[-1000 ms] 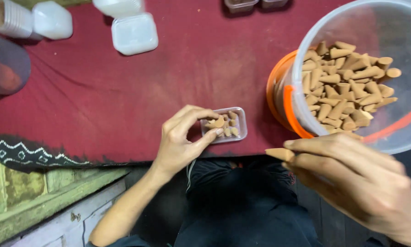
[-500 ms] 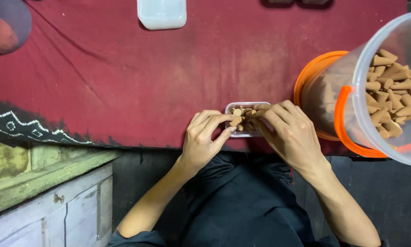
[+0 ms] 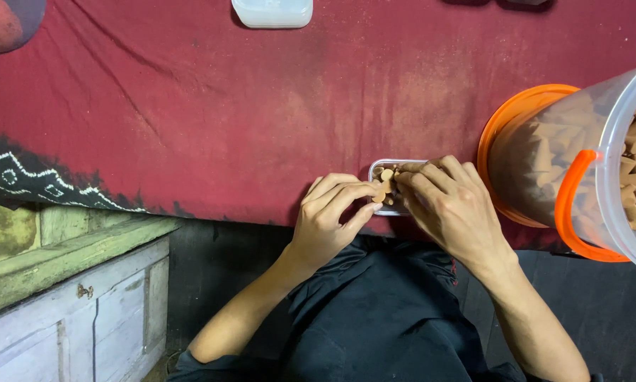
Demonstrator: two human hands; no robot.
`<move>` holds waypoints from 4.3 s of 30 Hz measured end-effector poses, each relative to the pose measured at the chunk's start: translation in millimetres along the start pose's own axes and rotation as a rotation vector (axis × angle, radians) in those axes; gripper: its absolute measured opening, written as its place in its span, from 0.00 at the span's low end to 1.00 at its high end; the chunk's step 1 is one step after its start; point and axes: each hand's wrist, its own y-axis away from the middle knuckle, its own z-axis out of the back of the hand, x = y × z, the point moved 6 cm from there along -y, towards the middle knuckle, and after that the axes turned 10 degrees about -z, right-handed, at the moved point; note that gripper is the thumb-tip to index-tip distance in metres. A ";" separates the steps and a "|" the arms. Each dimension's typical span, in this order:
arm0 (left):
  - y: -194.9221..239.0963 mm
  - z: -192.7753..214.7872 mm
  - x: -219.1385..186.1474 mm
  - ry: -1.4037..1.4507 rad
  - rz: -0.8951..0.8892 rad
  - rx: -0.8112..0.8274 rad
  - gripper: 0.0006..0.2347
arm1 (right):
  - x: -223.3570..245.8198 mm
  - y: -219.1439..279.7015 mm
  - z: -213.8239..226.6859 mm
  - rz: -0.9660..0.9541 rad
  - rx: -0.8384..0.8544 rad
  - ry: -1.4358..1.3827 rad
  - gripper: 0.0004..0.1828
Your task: The person fills a plastic container with snacks by hand, taking them from a bucket and arranging them inside the container, then places a lid on the container.
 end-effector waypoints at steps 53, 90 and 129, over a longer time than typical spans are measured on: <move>2.7 -28.5 -6.3 -0.258 -0.146 0.279 0.09 | -14.5 28.6 -6.0 -0.168 -0.101 -0.362 0.05; 14.0 -24.6 -9.8 -0.342 -0.112 0.232 0.15 | -33.6 43.5 -11.9 -0.214 -0.077 -0.145 0.07; 20.5 -38.9 0.5 -0.372 -0.077 0.346 0.18 | -20.2 22.7 -18.7 -0.119 0.165 0.009 0.07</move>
